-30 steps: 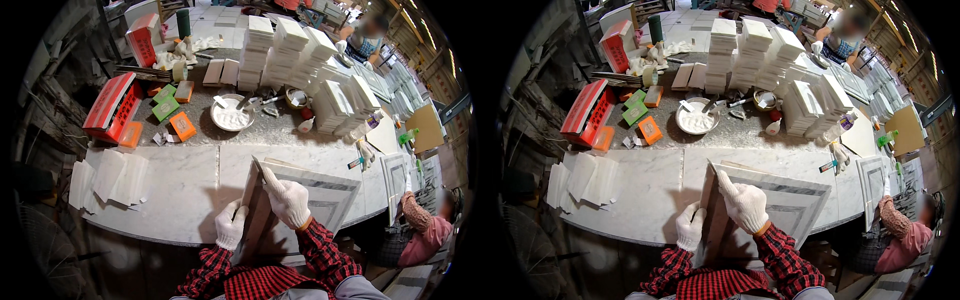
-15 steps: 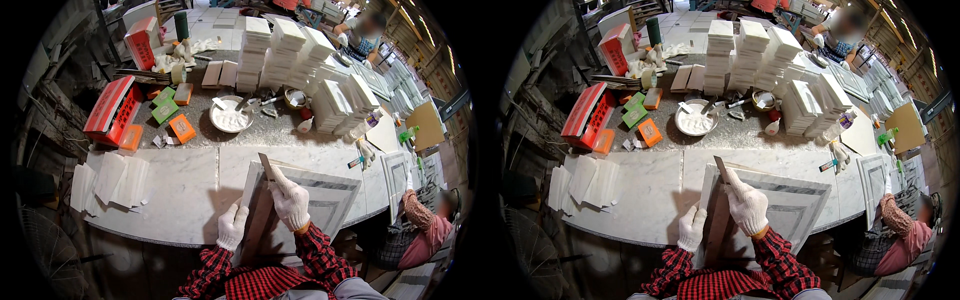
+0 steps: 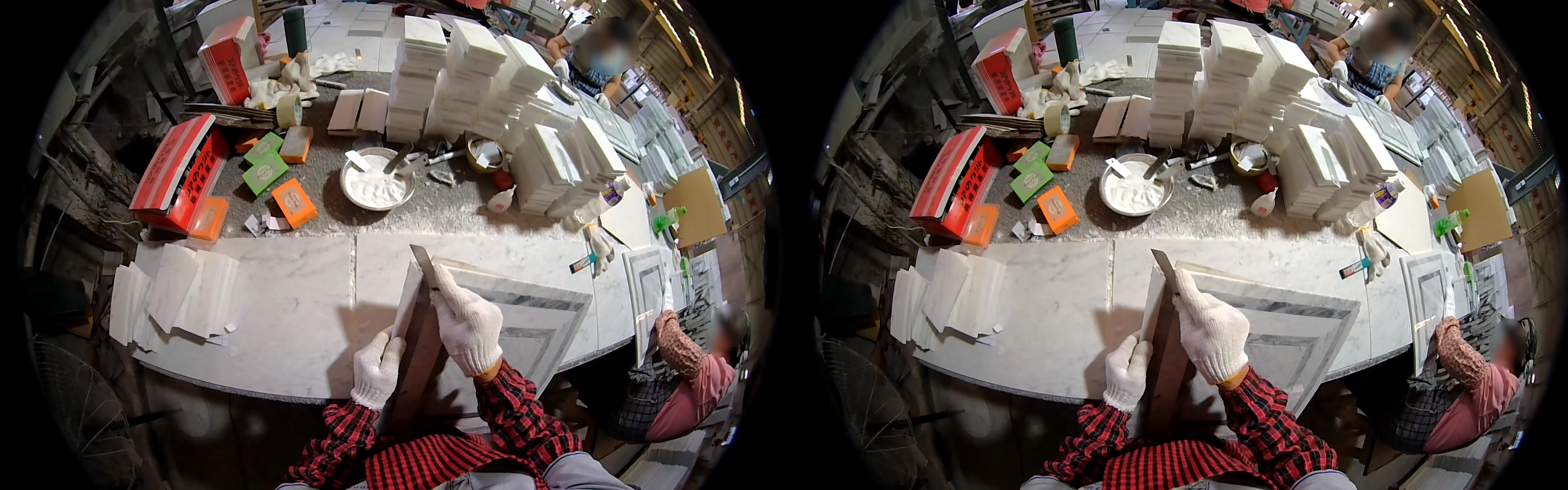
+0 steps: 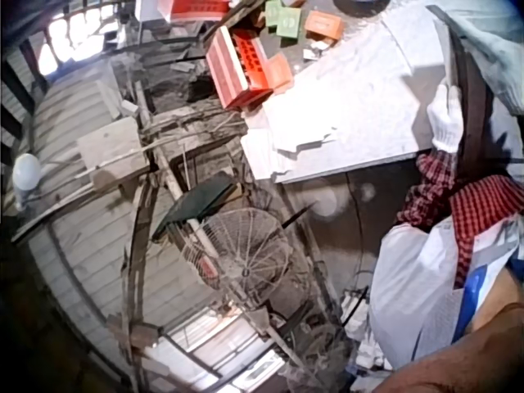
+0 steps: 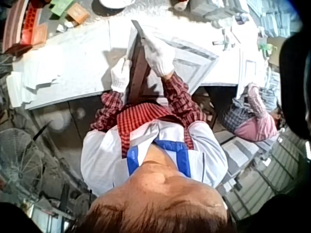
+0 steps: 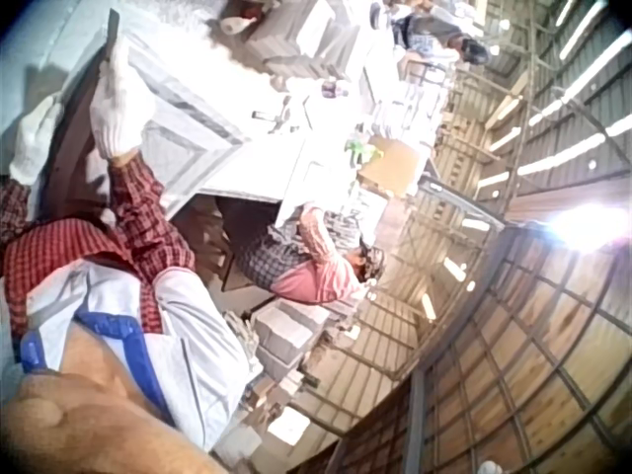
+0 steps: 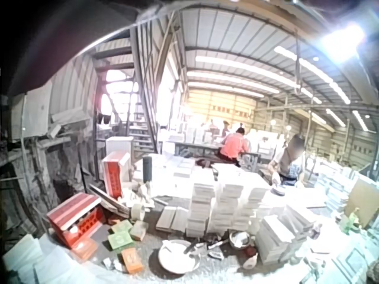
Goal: The person uses a small metal scraper to smooth and clean the edges and corners of a white ceramic tile. They repeatedly scrape along the edges, flip the tile to work on different sides, and occasionally apply a liquid from a small bottle to the surface before scraping again.
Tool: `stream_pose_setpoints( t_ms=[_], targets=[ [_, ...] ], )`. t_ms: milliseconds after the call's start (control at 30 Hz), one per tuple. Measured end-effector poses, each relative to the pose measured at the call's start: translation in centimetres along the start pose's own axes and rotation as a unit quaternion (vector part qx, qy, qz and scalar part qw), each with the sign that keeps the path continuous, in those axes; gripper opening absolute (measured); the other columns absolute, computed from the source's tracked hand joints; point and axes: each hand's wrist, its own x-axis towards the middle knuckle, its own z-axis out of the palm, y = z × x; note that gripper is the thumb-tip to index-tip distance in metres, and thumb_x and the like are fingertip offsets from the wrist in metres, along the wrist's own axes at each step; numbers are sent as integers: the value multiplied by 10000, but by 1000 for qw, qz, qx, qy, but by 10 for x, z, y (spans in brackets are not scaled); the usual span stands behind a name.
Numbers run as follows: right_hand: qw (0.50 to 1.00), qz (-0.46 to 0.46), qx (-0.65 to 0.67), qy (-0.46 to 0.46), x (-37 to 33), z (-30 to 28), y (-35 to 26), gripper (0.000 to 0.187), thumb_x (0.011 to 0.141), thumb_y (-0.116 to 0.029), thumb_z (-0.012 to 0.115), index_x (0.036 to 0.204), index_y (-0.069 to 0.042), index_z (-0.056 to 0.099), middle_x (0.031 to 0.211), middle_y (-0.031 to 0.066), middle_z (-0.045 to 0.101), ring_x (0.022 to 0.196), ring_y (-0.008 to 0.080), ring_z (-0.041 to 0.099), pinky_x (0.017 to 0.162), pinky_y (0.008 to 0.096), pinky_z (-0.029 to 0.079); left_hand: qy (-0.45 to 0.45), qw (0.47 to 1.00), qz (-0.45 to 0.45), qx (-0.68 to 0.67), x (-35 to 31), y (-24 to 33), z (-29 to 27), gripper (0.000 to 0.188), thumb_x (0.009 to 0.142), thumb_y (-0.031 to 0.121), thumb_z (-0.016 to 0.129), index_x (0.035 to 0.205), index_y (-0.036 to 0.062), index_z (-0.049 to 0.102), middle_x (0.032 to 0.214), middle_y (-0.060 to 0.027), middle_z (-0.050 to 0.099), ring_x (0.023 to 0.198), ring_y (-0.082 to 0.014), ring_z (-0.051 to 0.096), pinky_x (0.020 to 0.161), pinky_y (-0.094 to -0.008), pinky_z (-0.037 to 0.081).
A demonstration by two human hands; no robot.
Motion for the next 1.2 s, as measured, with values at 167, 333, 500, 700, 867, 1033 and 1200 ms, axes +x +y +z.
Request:
stream_pose_setpoints(
  t_ms=[167, 333, 500, 700, 867, 1033, 1200],
  targets=[
    [1000, -14, 16, -23, 1, 0, 7, 441, 902, -152, 679, 1338, -189, 625, 874, 103, 732, 701, 297, 698, 584, 375, 528, -2, 1000, -4, 11, 1, -2, 0, 268, 992, 142, 580, 1189, -23, 658, 774, -110, 670, 699, -110, 597, 658, -298, 506],
    [998, -41, 39, -41, 4, -6, 9, 446, 898, -139, 677, 1339, -187, 625, 792, 86, 700, 656, 282, 679, 569, 370, 519, 2, 1000, 5, 19, 0, 1, -1, 270, 990, 159, 582, 1176, -20, 663, 730, -106, 634, 654, -108, 556, 613, -305, 487],
    [996, -74, 33, -43, -1, -6, 16, 485, 883, -125, 671, 1360, -181, 602, 731, 63, 660, 618, 266, 656, 549, 365, 507, -5, 1000, -9, 11, 0, 0, 0, 291, 991, 164, 580, 1203, -18, 659, 778, -95, 671, 701, -102, 583, 657, -294, 501],
    [970, -196, -3, -141, -5, -13, 11, 627, 779, -112, 666, 1394, -181, 569, 698, 40, 615, 588, 252, 626, 515, 372, 473, -6, 998, 7, -64, 0, -16, 3, 381, 1003, 221, 584, 1295, -22, 618, 1046, -115, 714, 960, -144, 648, 867, -289, 507],
    [980, -119, 69, -146, -19, -10, 2, 521, 886, -220, 678, 1395, -212, 565, 712, 43, 641, 594, 262, 635, 519, 380, 480, 66, 988, 79, -117, 7, -16, -7, 607, 979, 434, 601, 1339, -53, 551, 1270, -150, 627, 1202, -220, 574, 1004, -359, 462],
    [970, -71, 176, -150, -37, -1, -7, 441, 899, -281, 710, 1324, -201, 622, 805, 68, 698, 661, 281, 678, 559, 373, 516, 107, 978, 111, -143, 16, 0, -16, 498, 913, 380, 711, 1172, -31, 603, 1218, -124, 634, 1118, -204, 596, 972, -360, 472],
    [964, -36, 197, -176, -38, -5, -15, 444, 877, -273, 737, 1302, -191, 639, 842, 85, 717, 689, 288, 690, 588, 363, 531, 89, 985, 126, -79, 20, 31, -20, 135, 872, 113, 727, 886, 18, 633, 983, -88, 689, 930, -190, 636, 845, -320, 507]
  ],
)
